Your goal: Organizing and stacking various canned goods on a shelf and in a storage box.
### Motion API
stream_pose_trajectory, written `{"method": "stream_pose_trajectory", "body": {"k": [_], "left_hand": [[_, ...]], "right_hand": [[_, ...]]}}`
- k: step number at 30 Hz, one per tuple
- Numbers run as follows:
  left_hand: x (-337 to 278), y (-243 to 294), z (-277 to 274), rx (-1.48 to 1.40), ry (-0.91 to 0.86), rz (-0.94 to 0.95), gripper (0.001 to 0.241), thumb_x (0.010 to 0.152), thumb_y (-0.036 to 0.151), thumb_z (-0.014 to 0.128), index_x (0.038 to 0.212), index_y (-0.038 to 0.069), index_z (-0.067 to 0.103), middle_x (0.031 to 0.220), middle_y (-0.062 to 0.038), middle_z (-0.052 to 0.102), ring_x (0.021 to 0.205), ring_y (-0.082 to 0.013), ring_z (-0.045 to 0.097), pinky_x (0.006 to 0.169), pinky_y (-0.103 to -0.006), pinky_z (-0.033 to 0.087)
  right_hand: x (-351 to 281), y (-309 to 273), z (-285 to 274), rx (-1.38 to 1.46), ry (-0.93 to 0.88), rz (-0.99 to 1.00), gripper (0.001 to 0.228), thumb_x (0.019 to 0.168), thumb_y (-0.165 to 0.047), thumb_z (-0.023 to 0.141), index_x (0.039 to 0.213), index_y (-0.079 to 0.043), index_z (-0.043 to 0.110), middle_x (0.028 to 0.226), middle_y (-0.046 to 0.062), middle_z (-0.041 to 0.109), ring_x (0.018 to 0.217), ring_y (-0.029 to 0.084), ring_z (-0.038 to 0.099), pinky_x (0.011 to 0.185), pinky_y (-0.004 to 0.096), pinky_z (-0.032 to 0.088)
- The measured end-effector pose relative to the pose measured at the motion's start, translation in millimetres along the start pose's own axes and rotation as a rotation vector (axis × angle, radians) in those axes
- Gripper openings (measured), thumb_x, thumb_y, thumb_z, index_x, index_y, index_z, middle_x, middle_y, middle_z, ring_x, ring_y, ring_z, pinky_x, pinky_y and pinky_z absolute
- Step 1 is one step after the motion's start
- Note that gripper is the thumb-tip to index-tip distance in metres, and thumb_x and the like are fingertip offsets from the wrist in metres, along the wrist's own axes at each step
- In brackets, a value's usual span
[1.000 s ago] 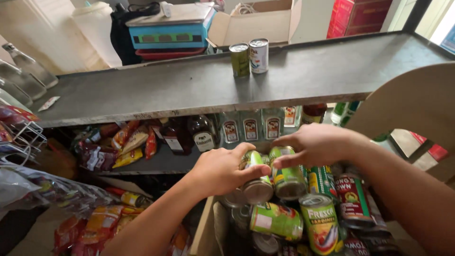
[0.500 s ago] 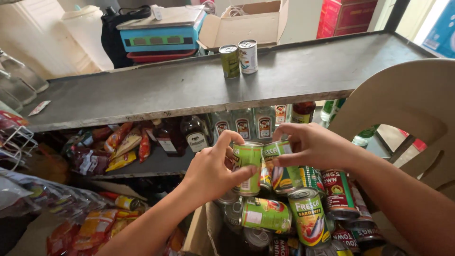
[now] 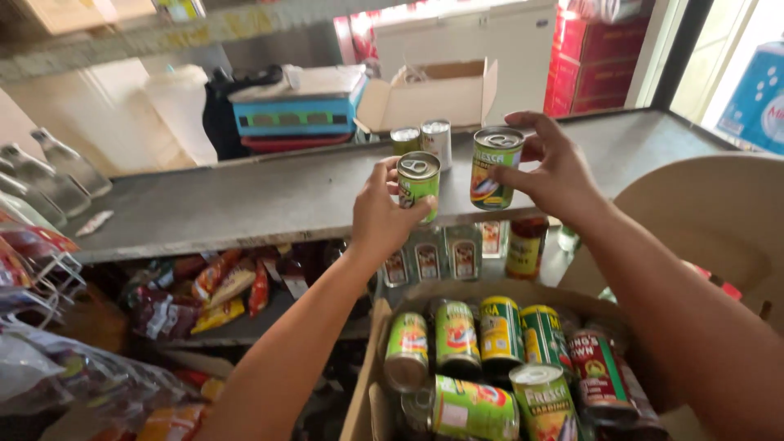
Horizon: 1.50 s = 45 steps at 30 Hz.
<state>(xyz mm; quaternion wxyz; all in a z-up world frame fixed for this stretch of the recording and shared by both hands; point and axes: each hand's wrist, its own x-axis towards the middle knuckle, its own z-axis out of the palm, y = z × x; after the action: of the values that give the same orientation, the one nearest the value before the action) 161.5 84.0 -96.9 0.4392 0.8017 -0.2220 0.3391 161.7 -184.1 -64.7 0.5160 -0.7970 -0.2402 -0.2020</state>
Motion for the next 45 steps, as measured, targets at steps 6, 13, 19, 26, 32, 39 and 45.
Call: {"method": "stream_pose_trajectory", "body": {"k": [6, 13, 19, 26, 32, 39, 45], "left_hand": [[38.5, -53.1, 36.1, 0.045, 0.024, -0.13, 0.072, 0.069, 0.034, 0.087, 0.13, 0.01, 0.059, 0.112, -0.011, 0.075, 0.097, -0.0219, 0.075, 0.085, -0.0361, 0.06], [61.7, -95.8, 89.1, 0.095, -0.047, -0.267, 0.075, 0.069, 0.033, 0.089, 0.131, 0.009, 0.055, 0.12, -0.014, 0.072, 0.108, -0.0293, 0.071, 0.091, -0.0397, 0.056], [72.1, -115.2, 101.8, -0.086, -0.113, -0.164, 0.079, 0.072, 0.027, 0.09, 0.136, 0.006, 0.049, 0.122, -0.014, 0.07, 0.11, -0.0259, 0.07, 0.091, -0.0373, 0.056], [63.2, -120.1, 98.6, -0.471, -0.295, -0.346, 0.062, 0.068, 0.023, 0.09, 0.122, 0.0, 0.07, 0.103, -0.005, 0.073, 0.084, -0.0122, 0.069, 0.075, -0.0286, 0.057], [66.2, -99.8, 101.2, -0.225, -0.373, -0.4, 0.065, 0.062, 0.037, 0.096, 0.111, 0.004, 0.069, 0.092, -0.004, 0.076, 0.083, -0.0134, 0.071, 0.077, -0.0291, 0.059], [64.1, -60.1, 87.3, 0.048, -0.39, -0.43, 0.08, 0.056, 0.055, 0.093, 0.116, 0.009, 0.065, 0.101, -0.005, 0.079, 0.09, -0.0139, 0.075, 0.083, -0.0302, 0.057], [63.5, -96.0, 97.2, -0.279, -0.476, -0.348, 0.071, 0.065, 0.043, 0.093, 0.12, 0.006, 0.07, 0.102, -0.005, 0.077, 0.094, -0.0133, 0.071, 0.086, -0.0303, 0.058]], "right_hand": [[52.2, 76.1, 23.1, -0.031, 0.184, -0.102, 0.083, 0.076, -0.01, 0.087, 0.148, -0.006, 0.046, 0.108, 0.019, 0.068, 0.099, 0.022, 0.066, 0.083, 0.036, 0.058], [64.9, 125.8, 43.5, -0.038, 0.187, 0.076, 0.091, 0.074, -0.016, 0.085, 0.152, -0.007, 0.04, 0.115, 0.017, 0.071, 0.111, 0.025, 0.069, 0.091, 0.037, 0.058], [74.1, 158.6, 41.2, 0.083, 0.106, 0.066, 0.098, 0.072, -0.019, 0.085, 0.155, -0.007, 0.034, 0.117, 0.017, 0.067, 0.109, 0.025, 0.067, 0.088, 0.038, 0.058], [72.8, 142.5, 40.2, 0.092, 0.069, 0.389, 0.098, 0.069, -0.013, 0.087, 0.152, -0.007, 0.036, 0.116, 0.016, 0.071, 0.1, 0.024, 0.073, 0.084, 0.038, 0.062], [66.4, 123.8, 29.3, 0.361, 0.413, 0.091, 0.072, 0.087, -0.01, 0.079, 0.147, -0.001, 0.04, 0.11, 0.017, 0.074, 0.103, 0.022, 0.073, 0.088, 0.034, 0.06], [95.3, 89.5, 24.6, 0.48, 0.263, -0.138, 0.06, 0.09, -0.005, 0.075, 0.141, 0.001, 0.044, 0.116, 0.017, 0.072, 0.107, 0.023, 0.073, 0.09, 0.033, 0.061], [97.3, 79.9, 44.0, 0.412, -0.043, -0.177, 0.074, 0.087, -0.006, 0.077, 0.152, -0.001, 0.042, 0.119, 0.016, 0.071, 0.107, 0.023, 0.071, 0.091, 0.037, 0.061]]}}
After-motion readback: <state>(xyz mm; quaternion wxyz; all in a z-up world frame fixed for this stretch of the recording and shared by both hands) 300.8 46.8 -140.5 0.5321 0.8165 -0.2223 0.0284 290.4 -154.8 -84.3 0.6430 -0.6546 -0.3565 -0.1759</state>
